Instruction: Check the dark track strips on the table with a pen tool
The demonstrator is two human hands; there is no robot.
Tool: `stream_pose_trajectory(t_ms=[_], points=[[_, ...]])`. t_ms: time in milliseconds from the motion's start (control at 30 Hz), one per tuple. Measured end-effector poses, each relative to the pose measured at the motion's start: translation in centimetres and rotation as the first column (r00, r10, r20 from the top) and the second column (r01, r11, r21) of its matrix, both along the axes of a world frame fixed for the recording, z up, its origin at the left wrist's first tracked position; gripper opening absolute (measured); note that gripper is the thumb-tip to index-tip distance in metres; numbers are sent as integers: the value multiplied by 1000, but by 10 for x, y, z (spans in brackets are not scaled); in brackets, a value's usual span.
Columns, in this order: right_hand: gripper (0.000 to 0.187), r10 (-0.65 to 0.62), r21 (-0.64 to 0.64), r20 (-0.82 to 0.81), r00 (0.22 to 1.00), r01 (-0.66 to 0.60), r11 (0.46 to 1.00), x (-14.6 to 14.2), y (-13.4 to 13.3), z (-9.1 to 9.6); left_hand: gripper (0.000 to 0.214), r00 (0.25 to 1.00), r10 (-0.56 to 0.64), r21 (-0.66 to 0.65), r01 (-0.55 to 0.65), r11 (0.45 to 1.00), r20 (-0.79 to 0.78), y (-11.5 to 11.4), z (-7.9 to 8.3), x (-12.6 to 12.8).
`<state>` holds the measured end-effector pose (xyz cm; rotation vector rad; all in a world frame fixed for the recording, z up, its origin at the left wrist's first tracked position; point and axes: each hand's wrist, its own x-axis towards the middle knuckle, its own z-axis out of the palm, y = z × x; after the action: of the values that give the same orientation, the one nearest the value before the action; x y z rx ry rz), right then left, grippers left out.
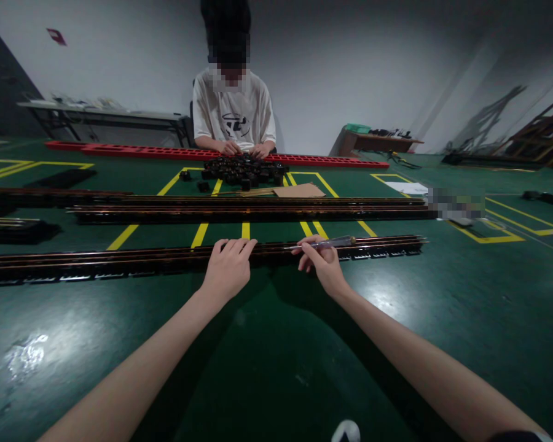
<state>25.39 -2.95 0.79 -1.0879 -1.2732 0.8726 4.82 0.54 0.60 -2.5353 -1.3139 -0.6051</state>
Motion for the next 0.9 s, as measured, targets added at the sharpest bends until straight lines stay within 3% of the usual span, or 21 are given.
stream_pose_trajectory(t_ms=[167,400,900], points=[[16,-82,17,-46,996,83,996,1,1,-2,41,1000,3,-31,-3,1000,14,-1,1,0],[20,55,-9,48,997,-55,998,1,0,-2,46,1000,17,-20,-17,1000,18,0,1,3],[20,104,2,87,991,-104,995,3,2,-3,49,997,58,20,-57,998,-49,-1,2,3]])
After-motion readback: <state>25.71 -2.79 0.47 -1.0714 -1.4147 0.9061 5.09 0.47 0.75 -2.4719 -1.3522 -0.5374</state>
